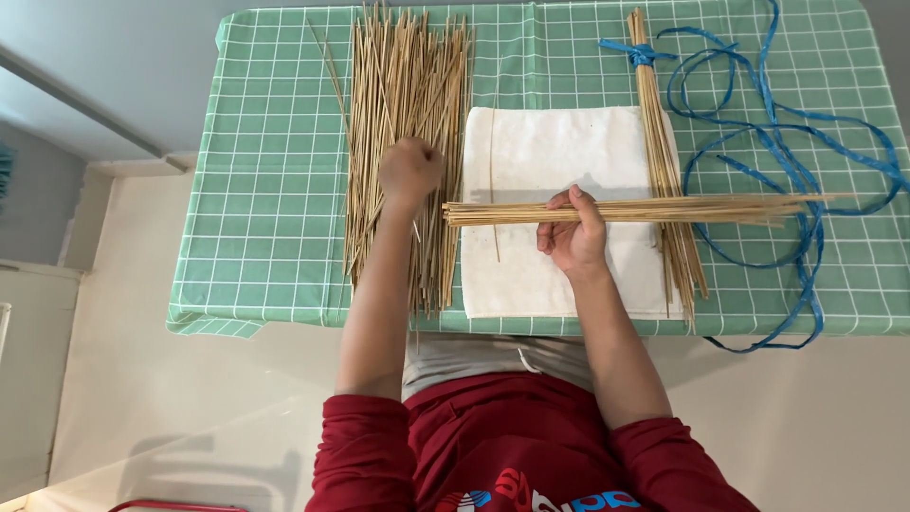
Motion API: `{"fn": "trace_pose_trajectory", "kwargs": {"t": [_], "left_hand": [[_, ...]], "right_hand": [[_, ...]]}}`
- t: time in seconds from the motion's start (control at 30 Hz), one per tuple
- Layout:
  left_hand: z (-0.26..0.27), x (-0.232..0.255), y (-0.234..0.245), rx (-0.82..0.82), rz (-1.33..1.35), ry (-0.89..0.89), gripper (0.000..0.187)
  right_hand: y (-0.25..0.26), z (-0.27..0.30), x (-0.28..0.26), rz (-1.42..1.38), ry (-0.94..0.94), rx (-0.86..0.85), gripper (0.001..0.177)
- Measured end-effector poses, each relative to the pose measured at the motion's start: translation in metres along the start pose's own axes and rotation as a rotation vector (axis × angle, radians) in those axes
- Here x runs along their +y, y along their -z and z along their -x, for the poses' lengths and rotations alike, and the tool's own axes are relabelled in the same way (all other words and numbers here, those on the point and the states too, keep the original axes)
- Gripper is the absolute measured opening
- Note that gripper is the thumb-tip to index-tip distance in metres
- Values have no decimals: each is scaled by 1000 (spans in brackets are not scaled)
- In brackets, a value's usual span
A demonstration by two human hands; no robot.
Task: The person is organizing and aligning a large number of thin bamboo sticks into a bundle on a table.
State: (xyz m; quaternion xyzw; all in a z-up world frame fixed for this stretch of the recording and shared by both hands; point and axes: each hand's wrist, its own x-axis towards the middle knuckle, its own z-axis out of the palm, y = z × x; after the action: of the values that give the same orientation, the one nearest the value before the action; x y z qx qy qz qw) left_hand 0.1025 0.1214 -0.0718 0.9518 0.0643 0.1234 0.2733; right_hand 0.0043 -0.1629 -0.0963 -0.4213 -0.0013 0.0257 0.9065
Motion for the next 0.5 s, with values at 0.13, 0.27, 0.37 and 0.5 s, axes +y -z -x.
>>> {"fn": "trace_pose_trajectory", "kwargs": {"t": [0.13, 0.27, 0.37, 0.5], "left_hand": [[11, 43, 79, -137, 513, 175, 16], [25, 69, 104, -225, 1059, 235, 24], [45, 92, 120, -294, 1138, 29, 37], [63, 114, 112, -412, 1023, -399, 31]], "right_hand": [[-1, 0, 1, -3, -10, 1, 44], [-4, 2, 0, 5, -2, -23, 44], [-1, -1, 2, 13, 13, -39, 45], [0, -3, 6, 14, 43, -73, 48]]}}
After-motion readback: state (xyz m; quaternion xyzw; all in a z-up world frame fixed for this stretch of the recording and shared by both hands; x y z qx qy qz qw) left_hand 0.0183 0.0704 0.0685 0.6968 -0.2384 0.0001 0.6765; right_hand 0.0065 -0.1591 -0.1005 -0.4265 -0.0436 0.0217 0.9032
